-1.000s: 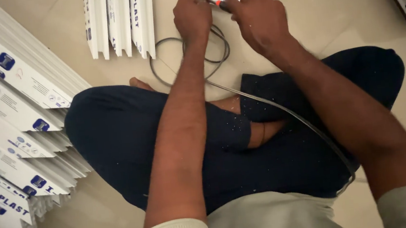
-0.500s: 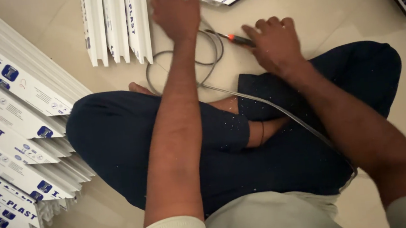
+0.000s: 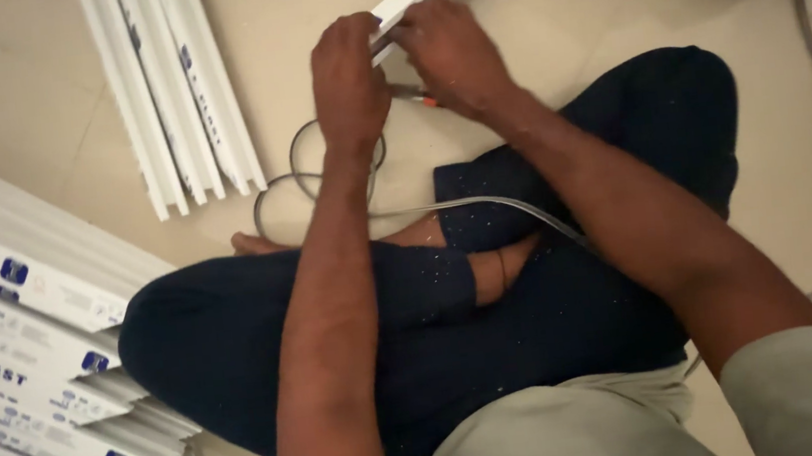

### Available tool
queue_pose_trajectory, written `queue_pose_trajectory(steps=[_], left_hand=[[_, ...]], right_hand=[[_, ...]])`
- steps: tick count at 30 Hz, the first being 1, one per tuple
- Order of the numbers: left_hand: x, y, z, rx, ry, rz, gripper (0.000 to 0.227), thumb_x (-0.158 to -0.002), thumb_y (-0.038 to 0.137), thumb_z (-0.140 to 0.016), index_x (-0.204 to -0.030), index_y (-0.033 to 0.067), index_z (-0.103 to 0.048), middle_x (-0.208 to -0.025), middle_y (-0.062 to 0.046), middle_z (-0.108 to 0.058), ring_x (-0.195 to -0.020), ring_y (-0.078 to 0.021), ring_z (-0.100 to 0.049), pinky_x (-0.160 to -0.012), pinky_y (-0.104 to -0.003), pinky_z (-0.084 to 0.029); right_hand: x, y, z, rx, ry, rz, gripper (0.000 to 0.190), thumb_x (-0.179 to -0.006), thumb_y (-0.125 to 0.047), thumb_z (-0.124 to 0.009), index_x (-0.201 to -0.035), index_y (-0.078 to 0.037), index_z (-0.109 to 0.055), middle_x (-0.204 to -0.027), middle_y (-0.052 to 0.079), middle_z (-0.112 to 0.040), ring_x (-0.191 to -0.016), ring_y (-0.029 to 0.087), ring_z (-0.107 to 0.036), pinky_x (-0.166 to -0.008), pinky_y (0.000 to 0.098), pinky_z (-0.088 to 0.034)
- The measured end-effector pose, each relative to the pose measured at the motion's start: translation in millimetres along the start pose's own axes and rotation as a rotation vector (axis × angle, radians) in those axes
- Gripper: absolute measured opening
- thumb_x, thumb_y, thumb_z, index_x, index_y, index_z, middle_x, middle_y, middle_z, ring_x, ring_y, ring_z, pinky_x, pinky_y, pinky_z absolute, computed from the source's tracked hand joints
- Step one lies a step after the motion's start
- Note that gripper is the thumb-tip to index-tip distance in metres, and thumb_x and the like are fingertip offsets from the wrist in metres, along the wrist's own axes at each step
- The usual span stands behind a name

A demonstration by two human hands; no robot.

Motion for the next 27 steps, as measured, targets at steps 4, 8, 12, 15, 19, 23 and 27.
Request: queue_pose_trajectory(steps=[4,8,12,15,19,23,27], left_hand=[[-0.8,14.9,13.6,0.02,0.051,-0.047,0.06,-0.076,-0.013,-0.067,-0.131,0.0079,-0.056,-0.115,-0.011,-0.066,-0.112,-0.0343,-0.062,-0.1,-0.045,-0.047],[1.5,9.0,12.1,0.049,0.058,-0.019,0.062,-0.078,-0.012,-0.073,-0.133,0.0087,-0.055,-0.119,-0.011,-0.066,-0.114,-0.0326,-0.063,-0.102,-0.044,-0.048],[3.4,2.7,10.5,0.087,0.061,0.037,0.064,-0.079,-0.01,-0.075,-0.136,0.0109,-0.053,-0.121,-0.01,-0.067,-0.115,-0.0311,-0.064,-0.103,-0.043,-0.049],[4.3,-2.4,13.0,0.13,0.056,0.107,0.068,-0.078,-0.009,-0.076,-0.138,0.0124,-0.052,-0.12,-0.011,-0.068,-0.116,-0.0321,-0.065,-0.102,-0.043,-0.05],[1.9,-15.6,12.5,0.235,0.025,0.203,0.066,-0.083,-0.008,-0.076,-0.14,0.0151,-0.05,-0.12,-0.012,-0.071,-0.116,-0.0315,-0.069,-0.098,-0.041,-0.055],[-2.1,-20.8,7.8,0.345,-0.065,0.213,0.059,-0.089,-0.006,-0.076,-0.138,0.0172,-0.052,-0.117,-0.012,-0.073,-0.113,-0.0278,-0.075,-0.095,-0.036,-0.062],[-1.3,-23.3,2.1,0.469,-0.13,0.285,0.055,-0.087,-0.009,-0.071,-0.134,0.0141,-0.055,-0.12,-0.014,-0.073,-0.116,-0.0286,-0.074,-0.088,-0.036,-0.065]], right_hand=[[4.4,4.5,9.8,-0.008,0.09,0.003,0.017,-0.095,-0.01,-0.076,-0.109,-0.003,-0.07,-0.106,0.011,-0.065,-0.108,0.031,-0.062,-0.1,0.0439,-0.049],[8.2,16.0,19.0,-0.053,0.151,-0.038,0.026,-0.094,-0.022,-0.081,-0.11,-0.003,-0.071,-0.106,0.011,-0.065,-0.106,0.033,-0.062,-0.098,0.0439,-0.049],[8.8,23.8,23.3,-0.048,0.207,-0.053,0.038,-0.097,-0.034,-0.083,-0.115,-0.003,-0.071,-0.114,0.012,-0.067,-0.111,0.032,-0.062,-0.101,0.0447,-0.047],[10.5,32.3,14.7,-0.089,0.146,-0.15,0.042,-0.094,-0.036,-0.084,-0.113,-0.001,-0.071,-0.112,0.016,-0.067,-0.11,0.036,-0.061,-0.099,0.0476,-0.046],[11.9,41.5,21.3,-0.085,0.236,-0.177,0.036,-0.096,-0.025,-0.081,-0.121,-0.002,-0.07,-0.122,0.017,-0.067,-0.116,0.038,-0.059,-0.102,0.0487,-0.044],[5.5,52.6,24.4,-0.032,0.142,-0.161,0.034,-0.094,-0.018,-0.078,-0.122,0.0,-0.071,-0.118,0.016,-0.068,-0.111,0.037,-0.06,-0.097,0.0495,-0.043],[5.5,50.1,20.9,-0.037,0.058,-0.007,0.016,-0.097,-0.012,-0.074,-0.112,-0.005,-0.073,-0.106,0.009,-0.071,-0.108,0.029,-0.065,-0.102,0.0451,-0.047]])
Point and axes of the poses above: each hand's wrist, its own x-axis away from the middle knuckle, its own z-axis out of the back of the hand, y = z × x, the point moved 8 cm from there along -x, towards the middle knuckle
